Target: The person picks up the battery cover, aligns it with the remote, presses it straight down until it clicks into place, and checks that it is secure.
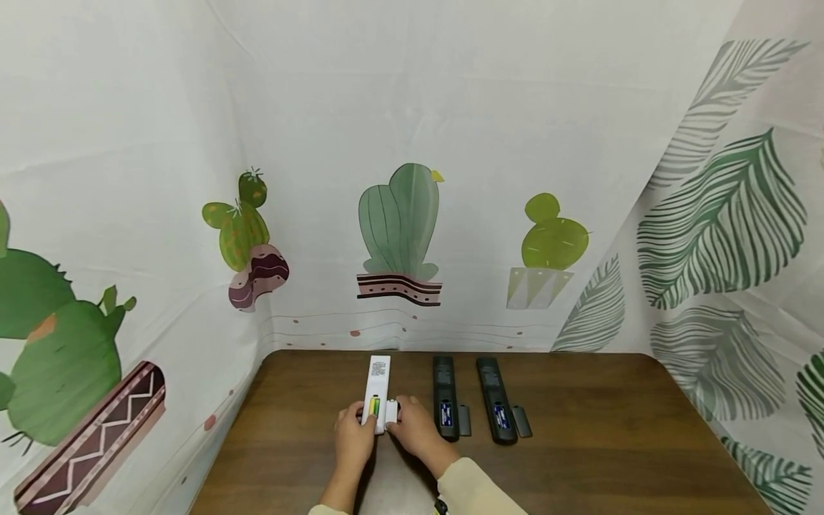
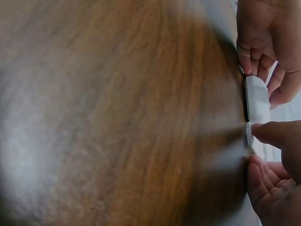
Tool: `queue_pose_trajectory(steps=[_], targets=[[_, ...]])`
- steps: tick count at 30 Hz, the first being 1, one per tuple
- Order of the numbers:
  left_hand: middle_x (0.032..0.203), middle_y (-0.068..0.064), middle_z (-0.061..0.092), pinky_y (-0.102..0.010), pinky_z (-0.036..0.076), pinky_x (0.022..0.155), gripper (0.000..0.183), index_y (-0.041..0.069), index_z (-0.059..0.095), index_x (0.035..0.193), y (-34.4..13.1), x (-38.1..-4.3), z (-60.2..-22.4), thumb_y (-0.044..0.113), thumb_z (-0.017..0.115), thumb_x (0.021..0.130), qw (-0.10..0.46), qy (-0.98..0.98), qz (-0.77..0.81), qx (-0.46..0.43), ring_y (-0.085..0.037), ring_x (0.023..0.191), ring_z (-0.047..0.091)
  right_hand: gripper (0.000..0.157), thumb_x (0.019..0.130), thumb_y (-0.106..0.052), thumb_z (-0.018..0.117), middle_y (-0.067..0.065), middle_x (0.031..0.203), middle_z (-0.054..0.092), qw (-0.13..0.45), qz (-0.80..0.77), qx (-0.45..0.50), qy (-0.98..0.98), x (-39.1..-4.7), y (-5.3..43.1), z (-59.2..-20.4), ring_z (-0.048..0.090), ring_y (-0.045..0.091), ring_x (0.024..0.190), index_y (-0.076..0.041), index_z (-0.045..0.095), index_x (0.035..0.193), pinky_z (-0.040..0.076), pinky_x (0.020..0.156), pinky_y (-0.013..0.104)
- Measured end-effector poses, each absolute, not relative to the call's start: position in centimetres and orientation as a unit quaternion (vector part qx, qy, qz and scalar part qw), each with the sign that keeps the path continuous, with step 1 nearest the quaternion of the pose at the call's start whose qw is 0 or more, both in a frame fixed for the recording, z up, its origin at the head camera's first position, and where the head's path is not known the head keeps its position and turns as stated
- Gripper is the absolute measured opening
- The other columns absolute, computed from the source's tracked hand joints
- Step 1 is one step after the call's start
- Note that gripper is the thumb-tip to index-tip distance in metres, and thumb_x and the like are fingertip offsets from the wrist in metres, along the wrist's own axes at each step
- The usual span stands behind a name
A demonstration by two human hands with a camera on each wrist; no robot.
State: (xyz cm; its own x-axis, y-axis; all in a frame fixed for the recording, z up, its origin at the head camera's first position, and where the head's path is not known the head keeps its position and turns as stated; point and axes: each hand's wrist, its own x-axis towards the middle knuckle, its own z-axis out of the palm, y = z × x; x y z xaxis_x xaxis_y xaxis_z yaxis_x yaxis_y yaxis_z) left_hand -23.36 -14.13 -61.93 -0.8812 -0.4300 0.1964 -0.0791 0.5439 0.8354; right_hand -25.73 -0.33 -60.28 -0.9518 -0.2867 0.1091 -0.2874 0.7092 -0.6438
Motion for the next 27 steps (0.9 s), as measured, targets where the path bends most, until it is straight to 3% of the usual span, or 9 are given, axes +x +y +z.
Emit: queue_pose_trajectory(steps=[10, 20, 27], targets=[[0.100, -0.019, 0.067, -0.039, 0.050, 0.080, 0.031, -0.007, 0.069, 0.111, -14.3, -23.3, -61.4, 0.004, 0.070, 0.082, 0.168, -0.844, -0.483, 0.161, -0.028, 0.092, 0.062, 0.046, 0.083, -0.013, 0.081, 0.003, 0.086, 0.052, 0.003, 0.377, 0.162, -0.912, -25.7, -0.2, -60.5, 0.045, 0.010, 0.072, 0.004, 0.059, 0.120, 0.040, 0.063, 0.024], [0.103, -0.020, 0.067, -0.043, 0.051, 0.084, 0.032, -0.006, 0.069, 0.113, -14.1, -23.1, -61.1, 0.004, 0.070, 0.082, 0.167, -0.842, -0.486, 0.163, -0.030, 0.096, 0.063, 0.046, 0.082, -0.007, 0.080, 0.008, 0.085, 0.057, -0.005, 0.411, 0.161, -0.897, -25.7, 0.0, -60.5, 0.047, 0.008, 0.071, 0.005, 0.057, 0.120, 0.041, 0.063, 0.022], [0.103, -0.021, 0.066, -0.035, 0.052, 0.079, 0.032, -0.008, 0.069, 0.113, -14.2, -23.0, -60.8, 0.001, 0.069, 0.082, 0.167, -0.834, -0.502, 0.155, -0.030, 0.093, 0.064, 0.051, 0.080, -0.003, 0.078, 0.008, 0.077, 0.061, 0.006, 0.434, 0.169, -0.885, -25.4, 0.0, -60.9, 0.048, 0.006, 0.065, 0.008, 0.054, 0.123, 0.042, 0.060, 0.022]])
